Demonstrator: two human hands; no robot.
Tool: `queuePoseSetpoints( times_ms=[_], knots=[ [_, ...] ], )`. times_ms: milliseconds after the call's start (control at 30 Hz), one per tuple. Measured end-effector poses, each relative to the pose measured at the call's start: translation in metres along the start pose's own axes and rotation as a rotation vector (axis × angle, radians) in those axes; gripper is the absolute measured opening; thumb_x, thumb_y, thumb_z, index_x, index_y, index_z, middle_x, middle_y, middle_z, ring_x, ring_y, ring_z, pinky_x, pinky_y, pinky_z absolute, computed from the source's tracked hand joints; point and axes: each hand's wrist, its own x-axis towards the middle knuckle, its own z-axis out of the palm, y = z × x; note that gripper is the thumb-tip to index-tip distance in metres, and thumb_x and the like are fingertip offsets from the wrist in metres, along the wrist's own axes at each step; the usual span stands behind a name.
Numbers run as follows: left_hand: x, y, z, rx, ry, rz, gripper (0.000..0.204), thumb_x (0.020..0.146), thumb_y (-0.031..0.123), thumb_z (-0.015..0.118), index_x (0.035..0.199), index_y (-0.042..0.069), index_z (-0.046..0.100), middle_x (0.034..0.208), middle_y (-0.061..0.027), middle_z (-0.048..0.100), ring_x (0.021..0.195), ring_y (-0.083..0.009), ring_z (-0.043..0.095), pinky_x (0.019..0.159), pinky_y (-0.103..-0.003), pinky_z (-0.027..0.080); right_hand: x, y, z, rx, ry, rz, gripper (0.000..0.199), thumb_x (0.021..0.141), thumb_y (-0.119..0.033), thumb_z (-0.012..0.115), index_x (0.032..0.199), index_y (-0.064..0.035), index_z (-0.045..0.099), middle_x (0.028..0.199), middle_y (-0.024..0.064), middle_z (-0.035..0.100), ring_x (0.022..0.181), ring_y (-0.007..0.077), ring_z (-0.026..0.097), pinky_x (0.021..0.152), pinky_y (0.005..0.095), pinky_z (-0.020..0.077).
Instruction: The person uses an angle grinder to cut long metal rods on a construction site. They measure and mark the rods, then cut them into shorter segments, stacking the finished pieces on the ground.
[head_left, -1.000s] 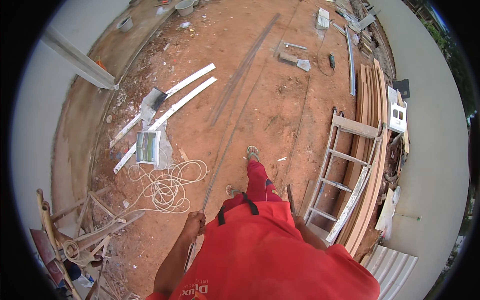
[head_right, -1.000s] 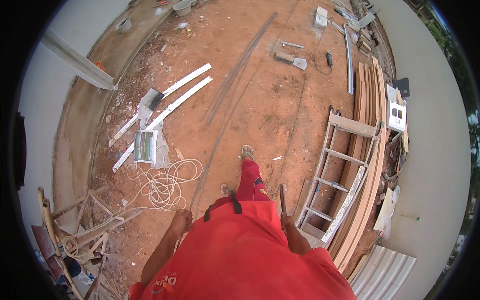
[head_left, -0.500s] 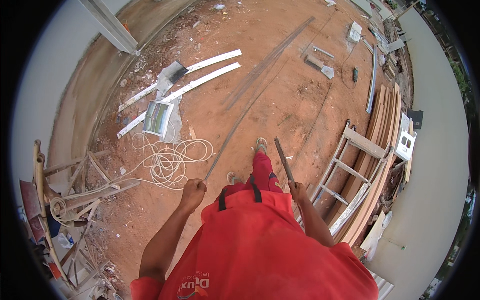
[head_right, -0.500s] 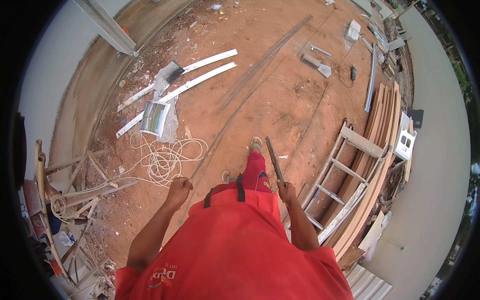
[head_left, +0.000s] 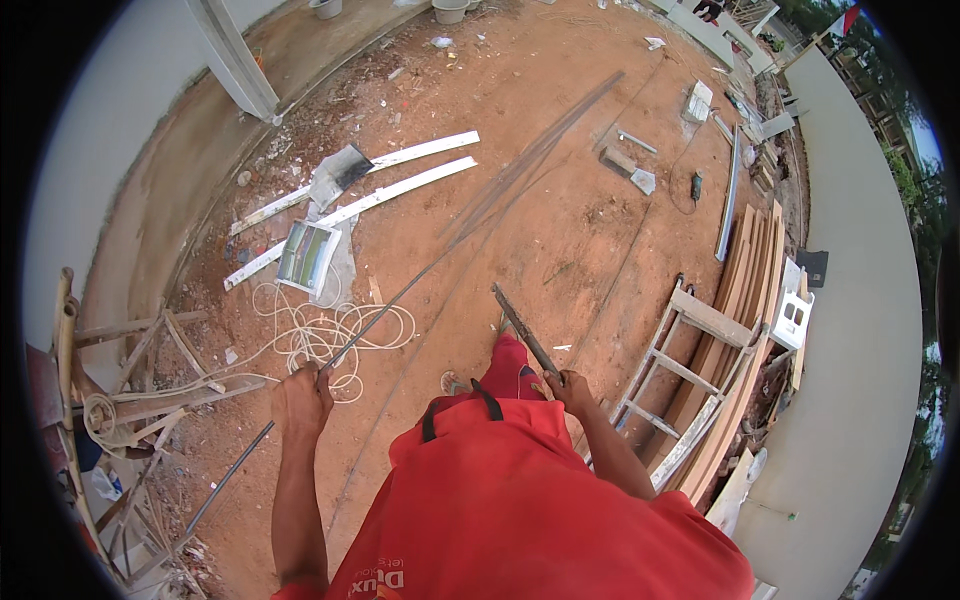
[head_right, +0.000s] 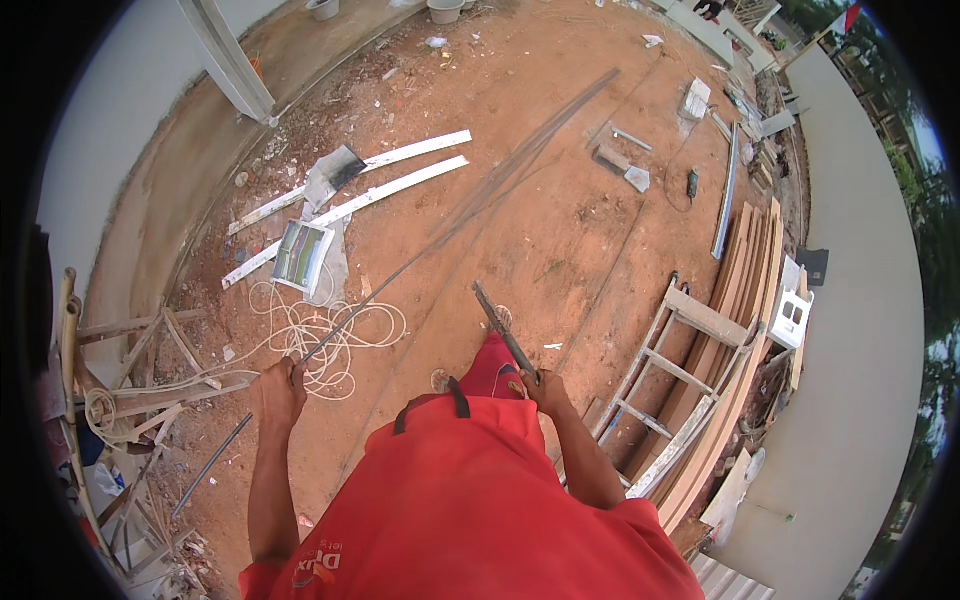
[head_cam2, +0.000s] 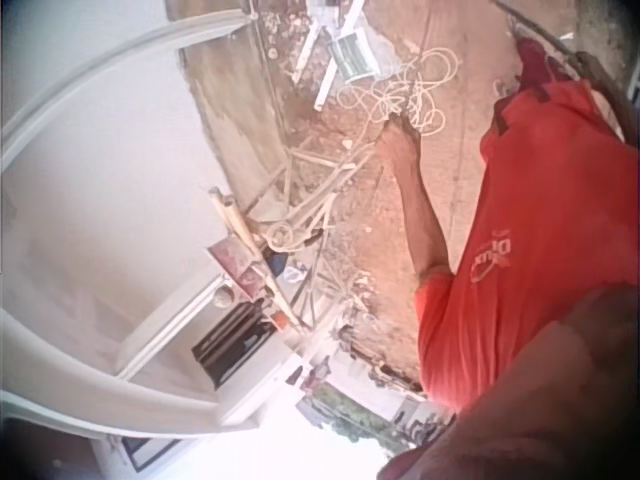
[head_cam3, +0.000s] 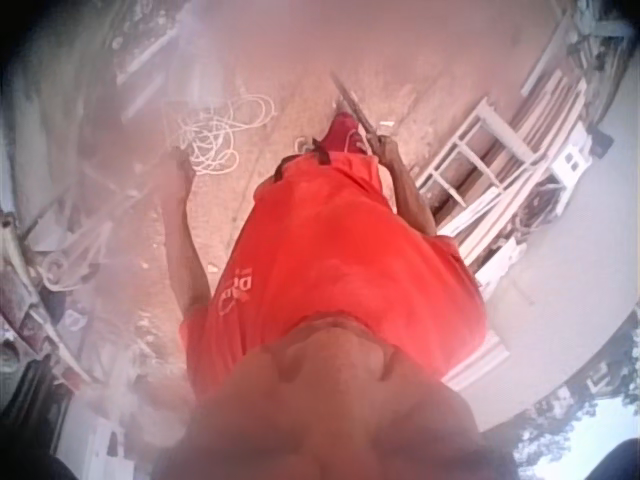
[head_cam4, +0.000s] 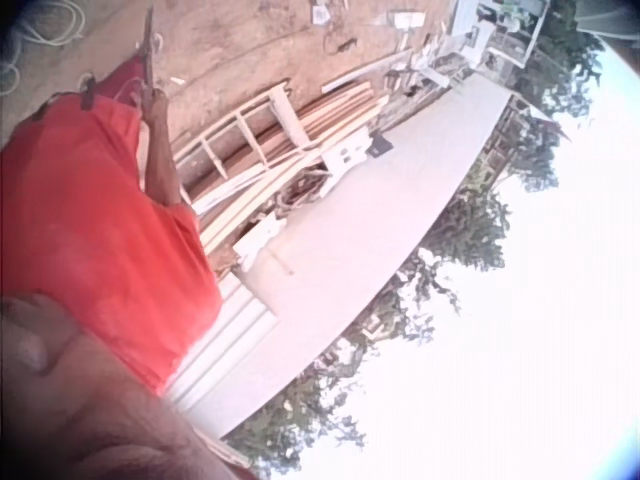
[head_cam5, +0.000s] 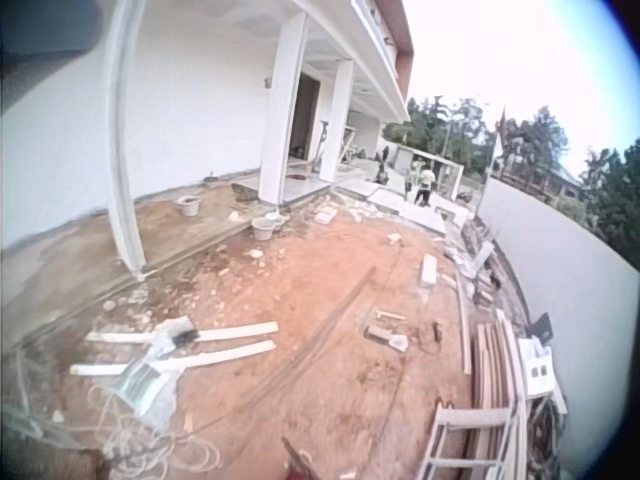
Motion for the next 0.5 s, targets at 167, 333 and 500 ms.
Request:
queuePoseSetpoints(
  times_ms=[167, 333, 500],
  knots=[
    [0.002, -0.047, -0.171, 0.423, 0.272, 0.252, 0.026, 0.095, 0.022, 0.066, 0.080, 0.003, 0.058, 0.075, -0.0179, 0.064, 0.072, -0.0385, 0.062, 0.070, -0.047, 0.047, 0.020, 0.019, 0.015, 0.033, 0.049, 0.004, 0.061, 0.096, -0.055, 0.060, 0.080, 0.0035, 0.066, 0.070, 0.0244, 0.063, 0.068, 0.0353, 0.066, 0.065, 0.0474, 0.0491],
    [-0.019, -0.055, -0.314, 0.656, 0.365, 0.251, 0.024, 0.098, 0.019, 0.062, 0.085, -0.001, 0.058, 0.076, -0.0211, 0.058, 0.075, -0.0434, 0.054, 0.072, -0.050, 0.041, 0.037, 0.020, 0.037, 0.094, 0.025, 0.111, 0.065, 0.094, -0.054, 0.062, 0.089, 0.0100, 0.069, 0.082, 0.0355, 0.067, 0.089, 0.0490, 0.070, 0.078, 0.0518, 0.0537],
    [-0.023, -0.068, -0.321, 0.577, 0.332, 0.226, 0.023, 0.096, 0.017, 0.063, 0.086, -0.003, 0.058, 0.076, -0.0242, 0.054, 0.076, -0.0444, 0.051, 0.069, -0.051, 0.038, 0.050, 0.012, 0.040, 0.175, -0.050, 0.213, 0.064, 0.093, -0.055, 0.064, 0.086, 0.0091, 0.070, 0.076, 0.0290, 0.069, 0.082, 0.0411, 0.073, 0.073, 0.0490, 0.0554]
  ],
)
